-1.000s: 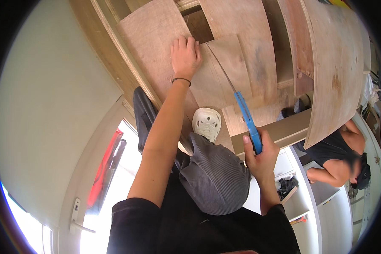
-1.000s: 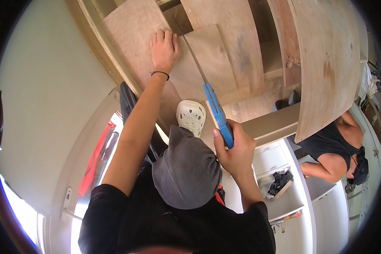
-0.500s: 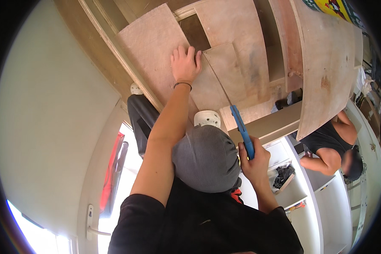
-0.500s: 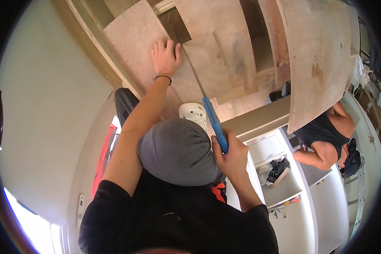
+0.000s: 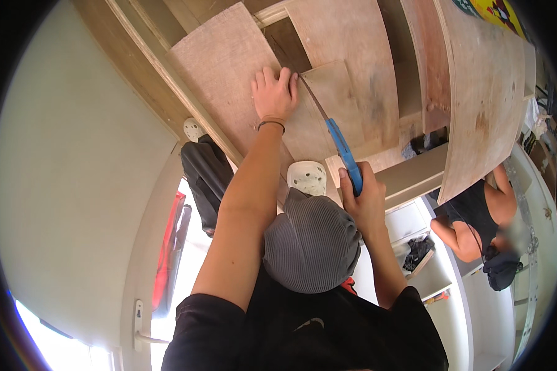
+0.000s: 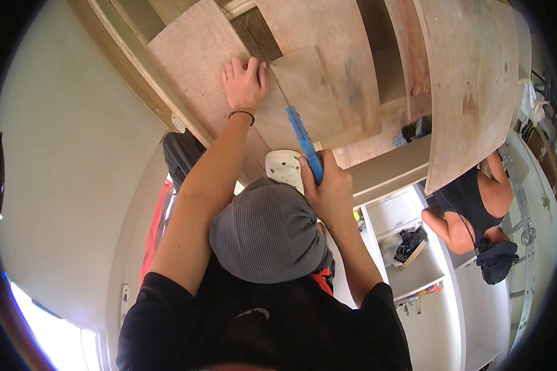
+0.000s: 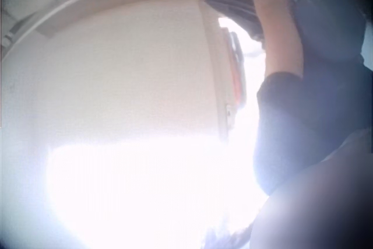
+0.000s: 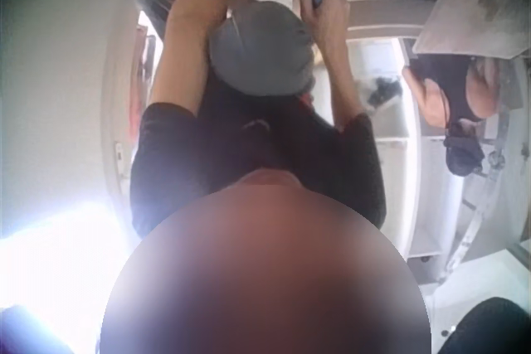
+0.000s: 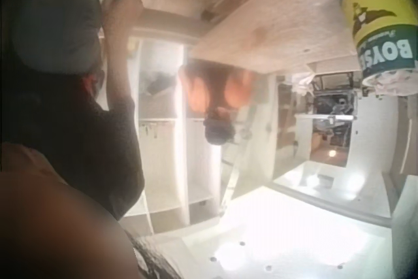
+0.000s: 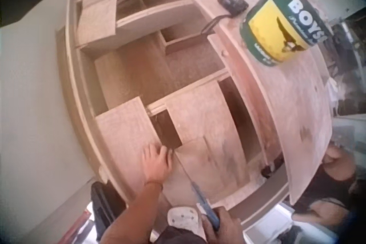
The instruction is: The person measures a wooden frame with a tape measure, then uses a utility knife to score and cut a piece of plywood. They place the cut piece into a compartment of the wooden structure and use a hand saw to trim the edges for a precise fit.
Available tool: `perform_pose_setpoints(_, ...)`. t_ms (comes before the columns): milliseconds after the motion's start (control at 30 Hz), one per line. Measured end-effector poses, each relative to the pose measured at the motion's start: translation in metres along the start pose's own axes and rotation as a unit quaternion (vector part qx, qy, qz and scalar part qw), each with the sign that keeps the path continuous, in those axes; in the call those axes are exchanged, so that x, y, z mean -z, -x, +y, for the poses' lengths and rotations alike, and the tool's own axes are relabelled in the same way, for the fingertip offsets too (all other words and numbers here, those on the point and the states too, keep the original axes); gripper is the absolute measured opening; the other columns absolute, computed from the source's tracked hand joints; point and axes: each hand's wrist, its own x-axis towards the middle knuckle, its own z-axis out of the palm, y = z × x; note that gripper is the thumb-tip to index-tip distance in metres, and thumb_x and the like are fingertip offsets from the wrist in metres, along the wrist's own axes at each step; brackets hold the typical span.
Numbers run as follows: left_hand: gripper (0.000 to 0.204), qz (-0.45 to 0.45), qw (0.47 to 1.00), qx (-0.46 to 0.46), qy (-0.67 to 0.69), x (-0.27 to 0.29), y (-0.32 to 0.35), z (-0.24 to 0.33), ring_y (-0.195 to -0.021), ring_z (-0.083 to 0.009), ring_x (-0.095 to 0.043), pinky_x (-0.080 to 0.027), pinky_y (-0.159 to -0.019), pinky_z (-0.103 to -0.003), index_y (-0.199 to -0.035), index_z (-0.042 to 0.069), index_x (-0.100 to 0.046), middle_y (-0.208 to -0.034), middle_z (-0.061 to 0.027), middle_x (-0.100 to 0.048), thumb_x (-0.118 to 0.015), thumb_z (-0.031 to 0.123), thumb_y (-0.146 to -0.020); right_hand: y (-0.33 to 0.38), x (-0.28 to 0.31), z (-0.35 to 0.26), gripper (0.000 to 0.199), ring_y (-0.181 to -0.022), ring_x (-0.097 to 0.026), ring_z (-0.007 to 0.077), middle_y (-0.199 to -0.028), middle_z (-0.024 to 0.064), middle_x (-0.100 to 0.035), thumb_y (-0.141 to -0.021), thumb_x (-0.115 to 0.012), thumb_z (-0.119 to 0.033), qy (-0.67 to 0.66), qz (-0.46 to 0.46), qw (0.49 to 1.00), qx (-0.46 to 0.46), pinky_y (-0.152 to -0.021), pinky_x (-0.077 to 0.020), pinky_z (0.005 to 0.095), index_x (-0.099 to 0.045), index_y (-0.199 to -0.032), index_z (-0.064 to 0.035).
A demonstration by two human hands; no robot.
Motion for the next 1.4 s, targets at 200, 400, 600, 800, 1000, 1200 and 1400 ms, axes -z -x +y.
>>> perform_pose_setpoints(200, 0.02, -0.015, 1.0, 0.003, -0.007, -0.001, 0.001, 0.0, -0.085, -0.0302, -0.05, -0.038, -0.074, -0.041, -0.089, 0.009, -0.057, -0.09, -0.0125, -0.051, -0.06, 0.028, -0.093, 0.024, 0.018, -0.025, 0.025, -0.054, -0.064, 0.0362, -0.061, 0.0173, -0.061, -0.094, -0.067, -0.022, -0.024, -0.012, 0.998, -0.054, -0.051, -0.0479, 0.041, -0.056, -0.093, 0.0003)
perform_pose_setpoints(400, 0.018, -0.012, 1.0, 0.025, -0.006, -0.007, 0.002, -0.002, -0.088, -0.0313, -0.051, -0.039, -0.078, -0.041, -0.099, 0.005, -0.055, -0.092, -0.0125, -0.052, -0.06, 0.02, -0.089, -0.023, -0.013, -0.029, 0.024, -0.049, -0.06, 0.0315, -0.057, 0.0145, -0.056, -0.094, -0.066, -0.022, 0.002, 0.023, 1.0, 0.015, -0.049, -0.0446, 0.0372, -0.057, -0.091, -0.0005)
perform_pose_setpoints(600, 0.048, -0.026, 0.996, 0.086, -0.023, -0.004, -0.01, 0.006, -0.101, -0.0321, -0.05, -0.038, -0.087, -0.044, -0.126, 0.004, -0.052, -0.116, -0.0165, -0.052, -0.061, 0.014, -0.08, -0.048, -0.048, -0.003, 0.025, -0.053, -0.06, 0.0368, -0.06, 0.0168, -0.058, -0.094, -0.066, -0.023, -0.036, 0.018, 0.999, 0.002, -0.05, -0.0444, 0.0402, -0.055, -0.09, -0.0003)
perform_pose_setpoints(800, 0.078, 0.003, 0.993, 0.113, -0.021, -0.002, -0.018, 0.009, -0.149, -0.0368, -0.02, -0.018, -0.118, -0.054, -0.153, 0.003, -0.03, -0.161, -0.0228, -0.021, -0.054, 0.011, -0.08, -0.004, -0.011, -0.014, 0.022, -0.048, -0.059, 0.0272, -0.057, 0.0131, -0.056, -0.094, -0.067, -0.02, -0.014, 0.01, 1.0, -0.005, -0.049, -0.0435, 0.0362, -0.056, -0.091, -0.0008)
perform_pose_setpoints(1000, 0.079, -0.027, 0.992, 0.115, -0.039, 0.0, -0.021, 0.009, -0.151, -0.0378, -0.015, -0.016, -0.119, -0.055, -0.154, 0.002, -0.029, -0.162, -0.0236, -0.019, -0.053, 0.013, -0.079, 0.026, 0.018, -0.016, 0.022, -0.054, -0.065, 0.0344, -0.061, 0.0169, -0.061, -0.091, -0.069, -0.018, -0.009, -0.021, 0.999, -0.044, -0.05, -0.0478, 0.0397, -0.056, -0.095, -0.0009)
perform_pose_setpoints(1200, 0.079, -0.013, 0.994, 0.106, -0.035, 0.001, -0.017, 0.01, -0.15, -0.0381, -0.018, -0.018, -0.119, -0.055, -0.154, 0.002, -0.029, -0.161, -0.0235, -0.021, -0.054, 0.013, -0.079, 0.012, 0.011, -0.025, 0.023, -0.049, -0.062, 0.0316, -0.059, 0.0149, -0.059, -0.092, -0.069, -0.02, -0.024, 0.01, 1.0, -0.012, -0.049, -0.0452, 0.0371, -0.057, -0.092, -0.0002)
perform_pose_setpoints(1400, 0.077, -0.009, 0.995, 0.099, -0.004, 0.003, -0.014, -0.003, -0.149, -0.0387, -0.021, -0.02, -0.117, -0.055, -0.154, 0.008, -0.032, -0.161, -0.0209, -0.023, -0.054, 0.015, -0.08, 0.03, 0.031, -0.033, 0.032, -0.052, -0.063, 0.0339, -0.056, 0.0154, -0.058, -0.094, -0.068, -0.029, -0.014, -0.032, 0.998, -0.059, -0.049, -0.0458, 0.0395, -0.056, -0.092, 0.0003)
